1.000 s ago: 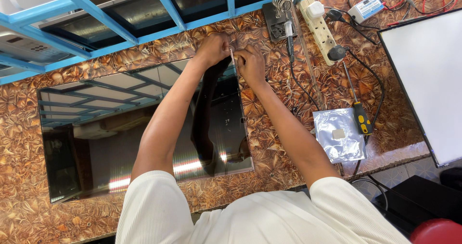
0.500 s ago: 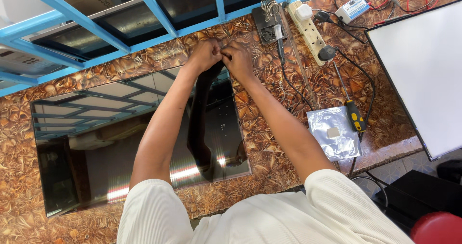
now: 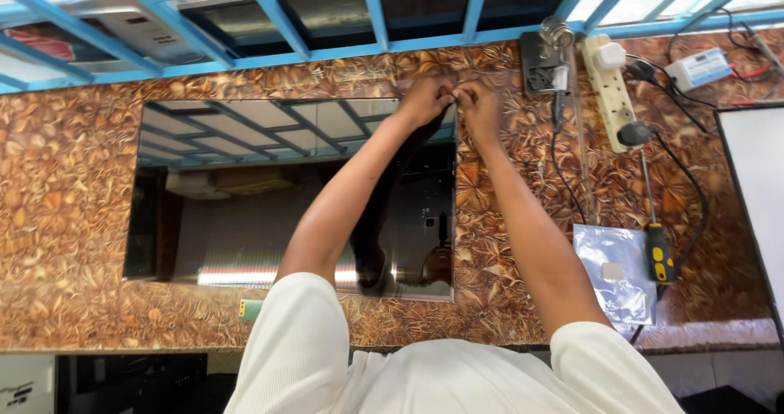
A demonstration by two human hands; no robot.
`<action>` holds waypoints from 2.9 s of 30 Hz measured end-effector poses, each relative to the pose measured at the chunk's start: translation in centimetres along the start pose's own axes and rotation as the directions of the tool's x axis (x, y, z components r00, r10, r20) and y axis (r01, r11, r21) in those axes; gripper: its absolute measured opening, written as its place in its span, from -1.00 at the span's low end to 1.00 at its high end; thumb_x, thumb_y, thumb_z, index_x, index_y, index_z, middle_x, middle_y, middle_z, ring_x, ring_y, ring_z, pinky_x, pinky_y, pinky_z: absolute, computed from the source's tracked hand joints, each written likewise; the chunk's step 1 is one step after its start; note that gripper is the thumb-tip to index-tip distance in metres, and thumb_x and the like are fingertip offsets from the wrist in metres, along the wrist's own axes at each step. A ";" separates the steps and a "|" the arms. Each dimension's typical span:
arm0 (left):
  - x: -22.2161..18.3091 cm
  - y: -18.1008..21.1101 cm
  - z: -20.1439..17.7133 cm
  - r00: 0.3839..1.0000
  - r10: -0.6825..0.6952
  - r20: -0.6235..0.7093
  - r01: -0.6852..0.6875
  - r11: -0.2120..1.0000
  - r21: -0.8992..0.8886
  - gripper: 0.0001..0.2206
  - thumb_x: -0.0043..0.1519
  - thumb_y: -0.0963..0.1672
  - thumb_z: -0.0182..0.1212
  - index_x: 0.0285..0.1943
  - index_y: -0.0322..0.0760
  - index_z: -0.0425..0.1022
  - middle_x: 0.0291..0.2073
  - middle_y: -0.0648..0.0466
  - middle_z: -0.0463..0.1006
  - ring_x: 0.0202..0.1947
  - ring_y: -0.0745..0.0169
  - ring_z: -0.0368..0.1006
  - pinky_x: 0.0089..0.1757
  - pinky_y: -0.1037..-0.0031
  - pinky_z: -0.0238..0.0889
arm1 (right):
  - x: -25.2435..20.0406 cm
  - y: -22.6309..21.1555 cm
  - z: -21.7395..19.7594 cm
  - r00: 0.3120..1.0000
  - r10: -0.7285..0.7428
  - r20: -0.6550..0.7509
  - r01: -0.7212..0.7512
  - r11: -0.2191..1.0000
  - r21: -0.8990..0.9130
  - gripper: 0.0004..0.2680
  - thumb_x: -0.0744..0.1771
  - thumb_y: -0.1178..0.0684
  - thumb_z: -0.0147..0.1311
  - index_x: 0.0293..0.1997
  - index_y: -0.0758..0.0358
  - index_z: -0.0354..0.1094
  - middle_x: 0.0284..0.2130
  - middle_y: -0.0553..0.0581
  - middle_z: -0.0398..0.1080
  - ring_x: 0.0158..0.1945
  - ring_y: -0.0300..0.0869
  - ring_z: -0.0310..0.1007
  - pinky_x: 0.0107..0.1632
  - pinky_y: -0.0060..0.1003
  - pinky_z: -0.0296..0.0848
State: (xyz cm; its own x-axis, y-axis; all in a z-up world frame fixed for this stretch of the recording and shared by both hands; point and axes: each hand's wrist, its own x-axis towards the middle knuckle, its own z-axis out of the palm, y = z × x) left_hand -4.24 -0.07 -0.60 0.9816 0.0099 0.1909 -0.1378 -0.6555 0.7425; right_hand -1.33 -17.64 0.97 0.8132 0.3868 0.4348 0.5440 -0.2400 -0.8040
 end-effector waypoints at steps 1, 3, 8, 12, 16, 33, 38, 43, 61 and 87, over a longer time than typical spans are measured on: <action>-0.1 0.1 0.0 1.000 -0.008 -0.010 0.008 1.000 0.005 -0.87 0.15 -0.17 0.31 -0.15 -0.24 0.63 -0.31 -0.18 0.65 -0.16 -0.36 0.57 -0.12 0.00 0.44 | 0.0 -0.3 0.1 1.000 -0.006 0.009 0.006 1.000 0.008 -0.97 0.32 0.17 0.30 -0.23 0.18 0.55 -0.45 0.21 0.36 -0.29 0.17 0.44 -0.16 -0.07 0.37; 0.0 0.6 0.5 0.997 -0.020 -0.071 0.024 0.998 0.052 -0.91 0.12 -0.17 0.33 -0.24 -0.23 0.65 -0.37 -0.18 0.62 -0.20 -0.38 0.57 -0.14 0.00 0.44 | -0.2 -0.8 -0.2 1.000 -0.001 -0.014 0.002 0.999 0.041 -0.97 0.32 0.19 0.30 -0.25 0.19 0.55 -0.45 0.18 0.33 -0.31 0.08 0.41 -0.15 -0.12 0.34; 0.7 -0.6 1.4 0.997 -0.029 -0.075 0.036 0.995 0.091 -0.93 0.08 -0.15 0.35 -0.28 -0.13 0.64 -0.38 -0.09 0.60 -0.18 -0.29 0.57 -0.13 0.04 0.44 | -0.1 -1.4 -0.4 0.999 -0.008 -0.045 0.013 0.994 0.112 -0.98 0.33 0.22 0.28 -0.24 0.26 0.54 -0.44 0.20 0.32 -0.29 0.05 0.41 -0.12 -0.15 0.34; 0.5 0.2 0.2 0.996 0.001 -0.085 0.011 0.989 0.149 -0.94 0.06 -0.13 0.37 -0.32 -0.08 0.62 -0.37 -0.04 0.59 -0.18 -0.25 0.57 -0.12 0.03 0.42 | 0.2 -1.7 -0.4 0.997 -0.036 -0.063 0.044 0.992 0.115 -0.98 0.33 0.26 0.27 -0.24 0.33 0.53 -0.44 0.26 0.31 -0.29 0.10 0.41 -0.11 -0.09 0.34; 0.9 -0.4 1.1 0.996 0.017 -0.088 0.007 0.965 0.264 -0.97 0.07 -0.15 0.35 -0.37 -0.11 0.59 -0.36 -0.04 0.58 -0.16 -0.23 0.55 -0.11 0.01 0.36 | 0.0 -1.6 -0.2 0.998 -0.045 -0.044 0.049 0.994 0.101 -0.98 0.33 0.27 0.27 -0.24 0.34 0.53 -0.45 0.26 0.32 -0.30 0.10 0.40 -0.12 -0.09 0.33; 0.7 1.2 0.6 0.981 -0.066 -0.182 0.095 0.983 0.156 -0.93 0.17 -0.12 0.24 -0.29 -0.17 0.57 -0.46 -0.16 0.63 -0.27 -0.33 0.62 -0.20 0.00 0.49 | -0.2 2.4 2.1 0.988 -0.130 0.078 0.146 0.957 -0.250 -0.92 0.27 0.20 0.36 -0.26 0.21 0.54 -0.42 0.17 0.32 -0.27 0.19 0.43 -0.21 0.00 0.36; -0.3 1.0 0.3 0.973 -0.017 -0.231 0.023 0.999 0.023 -0.94 0.18 -0.14 0.26 -0.23 -0.20 0.58 -0.43 -0.21 0.63 -0.21 -0.39 0.59 -0.14 -0.05 0.44 | 0.3 1.3 1.6 0.987 -0.109 0.118 0.133 0.967 -0.217 -0.94 0.29 0.23 0.32 -0.28 0.28 0.51 -0.43 0.25 0.30 -0.28 0.28 0.41 -0.22 0.06 0.36; -1.1 0.2 -1.0 0.987 -0.049 -0.154 0.051 0.999 0.011 -0.74 0.24 -0.12 0.29 0.09 -0.25 0.50 -0.19 -0.20 0.69 -0.04 -0.38 0.59 0.01 -0.16 0.36 | 0.6 1.4 1.4 0.994 -0.008 0.109 0.021 0.993 -0.116 -0.97 0.31 0.21 0.31 -0.29 0.23 0.54 -0.48 0.17 0.29 -0.35 0.16 0.43 -0.26 -0.07 0.37; -0.5 0.9 -1.3 0.997 0.033 -0.071 -0.028 0.996 0.080 -0.81 0.09 -0.31 0.24 -0.42 -0.16 0.43 -0.38 0.02 0.46 -0.34 -0.06 0.41 -0.36 0.21 0.20 | 1.6 -0.4 0.8 0.840 0.514 0.173 -0.533 0.722 0.441 -0.90 0.39 0.19 0.21 -0.32 0.18 0.45 -0.64 -0.03 0.28 -0.62 -0.34 0.18 -0.56 -0.43 0.24; -0.6 2.1 -2.3 0.973 -0.086 -0.216 0.080 0.996 -0.036 -0.93 0.16 -0.12 0.26 -0.25 -0.17 0.56 -0.44 -0.21 0.63 -0.17 -0.39 0.58 -0.14 -0.07 0.43 | 0.2 6.2 4.5 0.994 0.030 0.103 -0.012 0.986 -0.168 -0.95 0.30 0.18 0.36 -0.30 0.24 0.56 -0.47 0.22 0.31 -0.36 0.14 0.40 -0.21 -0.04 0.37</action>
State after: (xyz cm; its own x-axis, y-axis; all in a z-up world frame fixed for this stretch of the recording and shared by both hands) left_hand -5.41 0.24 2.34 0.9378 0.2294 0.2605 -0.0634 -0.6247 0.7783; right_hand 1.32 -15.04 -5.77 0.8035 0.4690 0.3666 0.5611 -0.3912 -0.7295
